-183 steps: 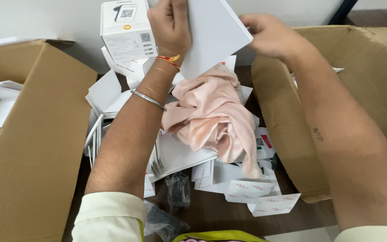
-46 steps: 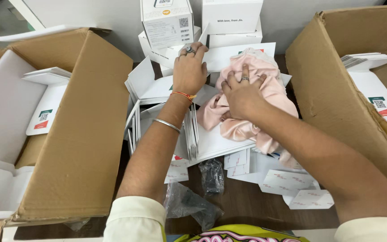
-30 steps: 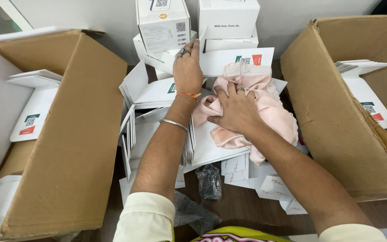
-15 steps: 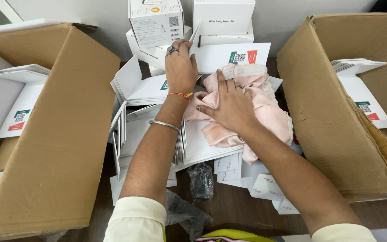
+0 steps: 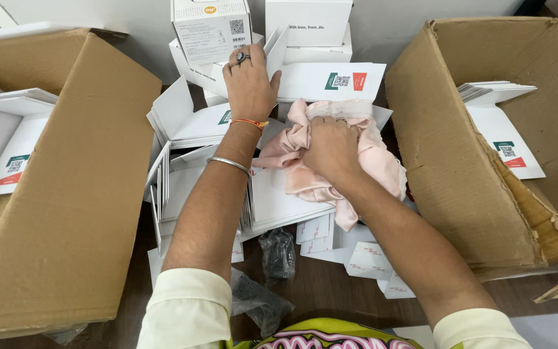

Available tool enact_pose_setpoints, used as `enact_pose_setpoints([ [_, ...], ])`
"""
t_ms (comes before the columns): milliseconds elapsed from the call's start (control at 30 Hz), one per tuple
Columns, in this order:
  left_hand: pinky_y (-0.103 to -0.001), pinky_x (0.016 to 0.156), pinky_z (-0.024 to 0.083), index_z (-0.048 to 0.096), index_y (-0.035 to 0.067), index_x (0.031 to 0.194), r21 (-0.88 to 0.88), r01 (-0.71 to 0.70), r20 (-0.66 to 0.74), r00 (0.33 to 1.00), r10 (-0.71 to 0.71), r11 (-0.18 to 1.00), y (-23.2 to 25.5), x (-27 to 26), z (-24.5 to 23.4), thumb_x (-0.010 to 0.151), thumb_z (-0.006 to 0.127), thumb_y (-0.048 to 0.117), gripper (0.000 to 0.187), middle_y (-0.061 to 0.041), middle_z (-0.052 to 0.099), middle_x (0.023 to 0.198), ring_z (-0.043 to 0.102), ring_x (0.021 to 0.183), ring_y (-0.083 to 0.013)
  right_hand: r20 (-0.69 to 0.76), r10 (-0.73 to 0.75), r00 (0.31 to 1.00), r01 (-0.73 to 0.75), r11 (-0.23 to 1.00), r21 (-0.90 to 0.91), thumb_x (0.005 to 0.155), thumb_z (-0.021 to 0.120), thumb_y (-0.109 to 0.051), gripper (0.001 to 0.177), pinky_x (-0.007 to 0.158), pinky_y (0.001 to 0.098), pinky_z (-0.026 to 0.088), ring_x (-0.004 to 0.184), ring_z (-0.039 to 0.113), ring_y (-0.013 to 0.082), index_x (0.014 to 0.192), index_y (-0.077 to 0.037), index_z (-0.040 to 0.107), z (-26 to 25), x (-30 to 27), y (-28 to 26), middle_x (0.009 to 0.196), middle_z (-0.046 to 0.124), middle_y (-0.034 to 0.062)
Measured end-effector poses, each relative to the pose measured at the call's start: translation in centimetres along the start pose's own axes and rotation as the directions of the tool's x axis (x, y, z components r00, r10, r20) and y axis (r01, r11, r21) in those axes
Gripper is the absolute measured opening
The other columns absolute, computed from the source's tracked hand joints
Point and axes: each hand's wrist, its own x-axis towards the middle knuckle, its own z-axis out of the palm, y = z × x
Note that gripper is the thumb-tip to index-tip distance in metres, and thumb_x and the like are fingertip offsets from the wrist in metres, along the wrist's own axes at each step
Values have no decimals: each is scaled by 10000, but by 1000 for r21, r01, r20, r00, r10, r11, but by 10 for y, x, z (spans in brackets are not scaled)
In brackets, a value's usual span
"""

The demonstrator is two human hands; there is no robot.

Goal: The person sorts various paper cards and envelopes by hand, moving stacks between a tabletop and cardboard boxes. They also handle a pink cloth, placing it on top of the sorted items.

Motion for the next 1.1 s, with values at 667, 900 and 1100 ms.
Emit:
enact_pose_setpoints([
  [667, -482, 973, 479, 380, 52, 1228, -617, 358, 346, 923, -166, 701, 48, 5, 6, 770, 737, 249, 613, -283, 613, 1197, 609, 1102, -456, 25, 108, 994, -110, 932, 347, 890, 643, -400, 599, 958, 545, 476, 1095, 642, 394, 1422, -155, 519, 11, 101, 68, 1165, 705, 178],
  [900, -493, 1052, 447, 380, 65, 1491, -692, 189, 156, 981, -112, 697, 43, 4, 7, 820, 719, 239, 771, -269, 623, 1287, 600, 1174, -452, -32, -263, 964, 258, 905, 338, 888, 669, -346, 428, 1144, 611, 279, 1268, 594, 312, 1259, -132, 657, 31, 100, 57, 1286, 695, 97],
  [1100, -461, 1080, 477, 381, 46, 1490, -753, 37, 51, 999, 2, 657, 54, -3, -23, 754, 747, 155, 829, -222, 667, 1281, 654, 1182, -382, -60, -215, 975, 222, 899, 378, 820, 702, -374, 636, 1081, 627, 280, 1396, 420, 347, 1396, -136, 574, 31, 96, 70, 1534, 459, 123],
])
